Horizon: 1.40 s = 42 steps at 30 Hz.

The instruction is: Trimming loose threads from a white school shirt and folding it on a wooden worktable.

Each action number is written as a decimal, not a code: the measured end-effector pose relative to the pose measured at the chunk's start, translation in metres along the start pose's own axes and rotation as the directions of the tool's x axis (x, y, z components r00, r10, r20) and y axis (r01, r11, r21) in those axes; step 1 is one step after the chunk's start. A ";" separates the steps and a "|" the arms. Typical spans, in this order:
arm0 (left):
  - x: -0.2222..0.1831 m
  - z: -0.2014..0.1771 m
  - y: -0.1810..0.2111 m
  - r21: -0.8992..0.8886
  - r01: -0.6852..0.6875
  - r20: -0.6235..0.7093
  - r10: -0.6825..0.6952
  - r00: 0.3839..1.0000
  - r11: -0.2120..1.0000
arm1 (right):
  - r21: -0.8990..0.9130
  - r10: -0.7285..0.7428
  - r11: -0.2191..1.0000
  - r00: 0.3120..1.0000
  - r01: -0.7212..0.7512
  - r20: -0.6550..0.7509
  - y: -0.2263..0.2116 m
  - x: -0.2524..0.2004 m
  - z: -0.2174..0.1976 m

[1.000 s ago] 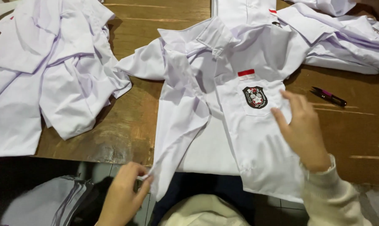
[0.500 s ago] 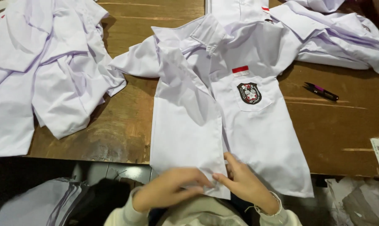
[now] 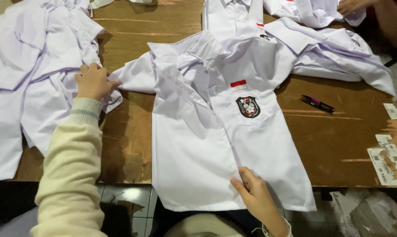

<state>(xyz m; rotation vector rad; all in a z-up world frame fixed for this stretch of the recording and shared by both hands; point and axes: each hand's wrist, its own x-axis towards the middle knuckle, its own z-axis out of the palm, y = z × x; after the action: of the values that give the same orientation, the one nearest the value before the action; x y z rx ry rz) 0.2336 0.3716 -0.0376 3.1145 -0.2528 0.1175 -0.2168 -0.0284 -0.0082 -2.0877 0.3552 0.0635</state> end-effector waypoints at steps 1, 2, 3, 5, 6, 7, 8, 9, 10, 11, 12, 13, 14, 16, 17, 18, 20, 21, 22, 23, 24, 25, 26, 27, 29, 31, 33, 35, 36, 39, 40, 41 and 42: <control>0.006 -0.005 -0.003 -0.001 -0.001 -0.002 0.001 1.000 1.000 | -0.001 -0.001 1.000 1.000 0.001 -0.002 -0.008 -0.002 -0.006; 0.011 -0.010 -0.007 -0.152 -0.011 -0.049 0.003 0.999 0.988 | 0.026 0.075 0.997 0.997 -0.075 -0.025 -0.016 -0.003 -0.011; 0.017 -0.015 -0.010 -0.299 -0.028 -0.097 -0.001 0.995 0.954 | 0.055 0.152 0.987 0.987 -0.150 -0.045 -0.024 -0.004 -0.016; 0.024 -0.030 -0.021 -0.452 -0.083 -0.210 -0.016 0.977 0.888 | 0.038 0.157 0.987 0.985 -0.155 -0.069 -0.016 -0.007 -0.020; 0.027 -0.037 -0.028 -0.586 -0.149 -0.315 -0.055 0.947 0.797 | 0.018 0.159 0.987 0.983 -0.158 -0.089 -0.012 -0.008 -0.022; 0.031 -0.041 -0.030 -0.587 -0.148 -0.315 -0.055 0.948 0.796 | 0.017 0.160 0.987 0.983 -0.159 -0.089 -0.016 -0.011 -0.023; 0.036 -0.046 -0.033 -0.579 -0.173 -0.349 -0.051 0.936 0.797 | 0.007 0.182 0.983 0.982 -0.182 -0.043 -0.020 -0.014 -0.025; 0.040 -0.050 -0.037 -0.570 -0.197 -0.383 -0.046 0.923 0.798 | -0.005 0.204 0.979 0.979 -0.204 0.002 -0.025 -0.017 -0.026; 0.039 -0.058 -0.030 -0.570 -0.194 -0.384 -0.051 0.922 0.798 | -0.008 0.201 0.980 0.980 -0.201 0.004 -0.029 -0.018 -0.025; 0.038 -0.066 -0.024 -0.495 -0.090 -0.295 -0.070 0.953 0.864 | -0.077 0.252 0.966 0.966 -0.247 0.063 -0.033 -0.019 -0.023; 0.037 -0.074 -0.017 -0.403 0.011 -0.206 -0.102 0.973 0.915 | -0.148 0.305 0.946 0.945 -0.287 0.118 -0.037 -0.020 -0.021; 0.036 -0.078 -0.014 -0.402 0.015 -0.206 -0.106 0.973 0.915 | -0.150 0.302 0.947 0.946 -0.283 0.122 -0.038 -0.016 -0.018; 0.035 -0.081 -0.010 -0.340 0.120 -0.027 -0.137 0.990 0.933 | -0.198 0.389 0.914 0.903 -0.354 0.184 -0.040 -0.013 -0.014; 0.034 -0.074 -0.008 -0.258 0.217 0.153 -0.183 0.971 0.941 | -0.251 0.475 0.873 0.846 -0.418 0.243 -0.034 -0.010 -0.011; 0.035 -0.065 -0.010 -0.325 0.107 0.027 -0.104 0.994 0.939 | -0.330 0.439 0.879 0.853 -0.343 0.283 -0.028 -0.009 -0.013; 0.037 -0.058 -0.012 -0.376 -0.013 -0.109 -0.031 0.994 0.927 | -0.400 0.402 0.879 0.857 -0.261 0.323 -0.022 -0.008 -0.013; 0.046 -0.045 -0.004 -0.359 -0.132 -0.276 0.030 0.961 0.924 | -0.509 0.388 0.840 0.864 -0.188 0.321 -0.011 -0.004 -0.027; 0.052 -0.039 0.000 -0.323 -0.250 -0.435 0.091 0.896 0.913 | -0.609 0.375 0.785 0.871 -0.116 0.318 -0.005 -0.001 -0.035; 0.040 -0.061 0.025 -0.322 -0.252 -0.436 0.094 0.895 0.913 | -0.607 0.374 0.786 0.872 -0.117 0.317 -0.022 0.002 -0.042; 0.027 -0.083 0.049 -0.483 -0.164 -0.220 0.062 0.974 0.860 | -0.659 0.415 0.739 0.866 -0.141 0.280 -0.038 0.004 -0.049; 0.014 -0.104 0.075 -0.611 -0.044 0.013 0.066 0.998 0.790 | -0.707 0.456 0.688 0.857 -0.167 0.241 -0.055 0.006 -0.056; 0.015 -0.102 0.087 -0.611 -0.046 0.014 0.069 0.997 0.791 | -0.705 0.457 0.689 0.857 -0.170 0.240 -0.060 0.010 -0.057; 0.015 -0.098 0.100 -0.600 -0.073 0.029 0.113 0.993 0.797 | -0.679 0.387 0.725 0.883 -0.114 0.266 -0.064 0.014 -0.057; 0.015 -0.095 0.114 -0.589 -0.099 0.045 0.155 0.987 0.802 | -0.652 0.315 0.756 0.904 -0.055 0.288 -0.069 0.018 -0.058; 0.032 -0.067 0.125 -0.617 -0.090 0.036 0.142 0.989 0.782 | -0.651 0.303 0.759 0.903 -0.035 0.305 -0.077 0.021 -0.055; 0.045 -0.051 0.136 -0.647 -0.084 0.023 0.129 0.991 0.758 | -0.652 0.290 0.758 0.903 -0.015 0.317 -0.078 0.022 -0.054; 0.055 -0.050 0.145 -0.745 -0.128 -0.147 0.026 0.989 0.655 | -0.594 0.194 0.803 0.919 0.052 0.343 -0.074 0.021 -0.056; 0.054 -0.072 0.169 -0.707 -0.291 -0.335 0.056 0.940 0.645 | -0.586 0.169 0.809 0.940 0.039 0.296 -0.066 0.021 -0.062; 0.054 -0.082 0.181 -0.641 -0.438 -0.505 0.082 0.859 0.630 | -0.578 0.148 0.816 0.957 0.026 0.251 -0.062 0.021 -0.065; 0.052 -0.103 0.226 -0.299 -0.662 -0.816 0.176 0.551 0.687 | -0.454 -0.018 0.886 0.987 0.091 0.162 -0.056 0.027 -0.072; 0.047 -0.106 0.239 -0.302 -0.662 -0.816 0.174 0.552 0.686 | -0.457 -0.016 0.885 0.987 0.090 0.162 -0.056 0.029 -0.072; 0.042 -0.110 0.252 -0.295 -0.646 -0.799 0.190 0.571 0.703 | -0.451 -0.056 0.886 0.991 0.104 0.118 -0.057 0.032 -0.071; 0.037 -0.113 0.264 -0.288 -0.630 -0.780 0.204 0.591 0.721 | -0.446 -0.097 0.887 0.993 0.119 0.074 -0.058 0.034 -0.071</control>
<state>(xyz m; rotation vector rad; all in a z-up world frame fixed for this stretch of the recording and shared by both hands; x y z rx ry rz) 0.2191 0.1070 0.0802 2.1348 -0.8508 1.0283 -0.1749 -0.0686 0.0702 -2.5580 0.2037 0.1425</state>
